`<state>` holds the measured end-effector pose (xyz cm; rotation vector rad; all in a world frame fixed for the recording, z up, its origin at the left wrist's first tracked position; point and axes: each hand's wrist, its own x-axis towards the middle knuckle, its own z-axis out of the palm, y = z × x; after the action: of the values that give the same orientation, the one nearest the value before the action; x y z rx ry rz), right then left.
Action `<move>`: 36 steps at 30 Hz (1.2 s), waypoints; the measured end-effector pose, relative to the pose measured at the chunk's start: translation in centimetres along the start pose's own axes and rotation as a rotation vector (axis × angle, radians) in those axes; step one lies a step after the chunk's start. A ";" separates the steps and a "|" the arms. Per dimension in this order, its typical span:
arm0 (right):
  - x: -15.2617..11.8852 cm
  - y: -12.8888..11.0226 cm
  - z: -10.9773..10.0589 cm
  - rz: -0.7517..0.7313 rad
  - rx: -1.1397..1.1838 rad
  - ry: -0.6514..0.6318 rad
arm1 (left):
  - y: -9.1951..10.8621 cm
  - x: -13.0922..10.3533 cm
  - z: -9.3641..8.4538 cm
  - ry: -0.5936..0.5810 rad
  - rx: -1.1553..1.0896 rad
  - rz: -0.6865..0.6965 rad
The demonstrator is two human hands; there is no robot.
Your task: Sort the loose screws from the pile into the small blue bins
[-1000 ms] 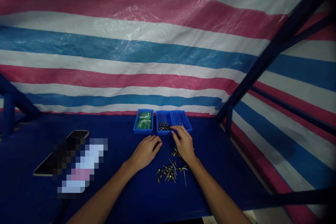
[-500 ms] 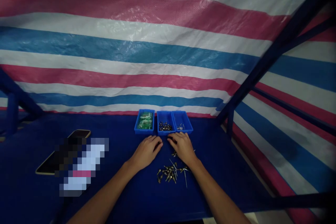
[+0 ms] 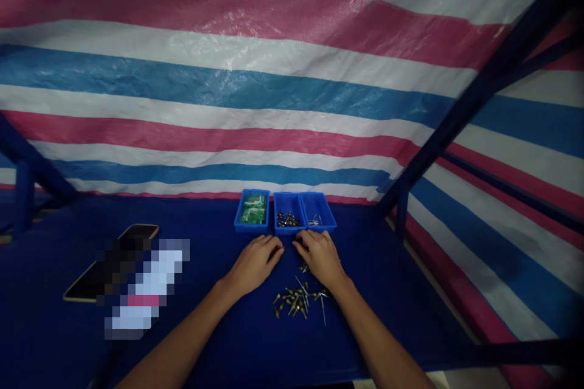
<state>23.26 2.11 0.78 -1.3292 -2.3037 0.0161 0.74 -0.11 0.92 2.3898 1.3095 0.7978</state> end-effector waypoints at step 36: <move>-0.3 0.3 -0.1 0.188 -0.049 0.032 | -0.1 0.0 0.2 0.022 0.005 0.015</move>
<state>23.66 2.02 0.66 -1.5550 -2.1584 -0.0001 0.79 -0.06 0.76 2.4040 1.3053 0.8284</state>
